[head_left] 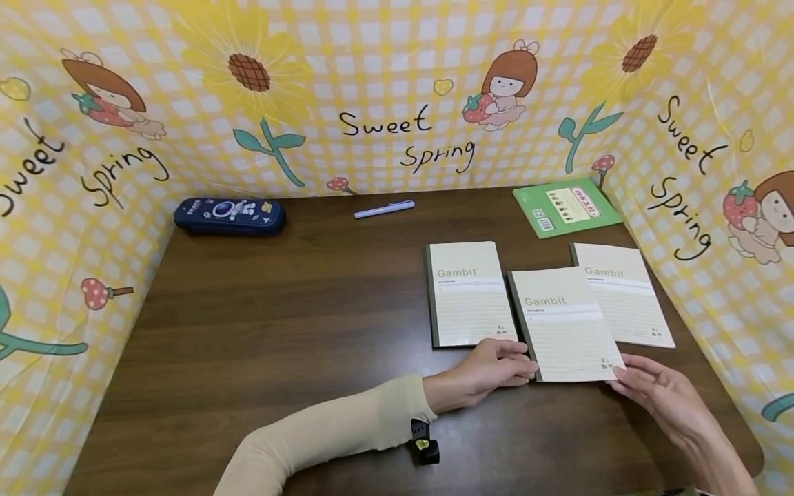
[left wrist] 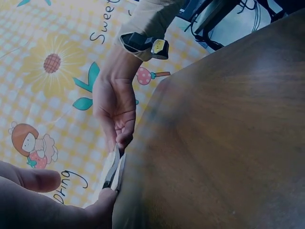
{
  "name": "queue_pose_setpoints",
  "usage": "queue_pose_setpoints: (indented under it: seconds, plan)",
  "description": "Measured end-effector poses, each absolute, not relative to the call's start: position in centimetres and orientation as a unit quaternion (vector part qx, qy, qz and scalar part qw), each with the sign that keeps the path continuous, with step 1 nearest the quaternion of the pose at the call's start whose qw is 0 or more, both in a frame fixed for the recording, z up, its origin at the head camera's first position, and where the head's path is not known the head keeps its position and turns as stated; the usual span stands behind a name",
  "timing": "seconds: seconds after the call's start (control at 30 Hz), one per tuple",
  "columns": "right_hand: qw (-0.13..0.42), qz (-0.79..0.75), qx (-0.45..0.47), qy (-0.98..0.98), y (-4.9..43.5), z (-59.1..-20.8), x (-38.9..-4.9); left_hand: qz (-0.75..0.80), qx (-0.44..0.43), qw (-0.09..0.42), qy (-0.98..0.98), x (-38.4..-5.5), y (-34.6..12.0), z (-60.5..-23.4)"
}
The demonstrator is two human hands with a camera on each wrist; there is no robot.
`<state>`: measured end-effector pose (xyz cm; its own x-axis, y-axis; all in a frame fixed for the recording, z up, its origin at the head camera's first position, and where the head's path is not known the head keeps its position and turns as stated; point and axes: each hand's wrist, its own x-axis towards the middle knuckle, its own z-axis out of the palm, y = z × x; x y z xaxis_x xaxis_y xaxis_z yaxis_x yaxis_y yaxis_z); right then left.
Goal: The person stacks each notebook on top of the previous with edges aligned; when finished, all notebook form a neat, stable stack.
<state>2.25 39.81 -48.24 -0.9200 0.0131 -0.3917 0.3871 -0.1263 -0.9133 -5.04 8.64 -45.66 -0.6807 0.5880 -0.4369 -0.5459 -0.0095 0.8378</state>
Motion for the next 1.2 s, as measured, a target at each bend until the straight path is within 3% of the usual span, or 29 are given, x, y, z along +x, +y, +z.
queue_pose_setpoints:
  seconds: [0.77, 1.2]
  plan:
    - [0.114, -0.759, 0.094, 0.634, 34.1, -46.3, -0.9, 0.726, 0.041, 0.287, 0.624, -7.8, 3.9, -45.9]
    - [0.131, -0.729, 0.085, 0.667, 29.4, -47.2, -3.7, 0.708, 0.01, 0.26, 0.657, -9.3, -0.2, -46.4]
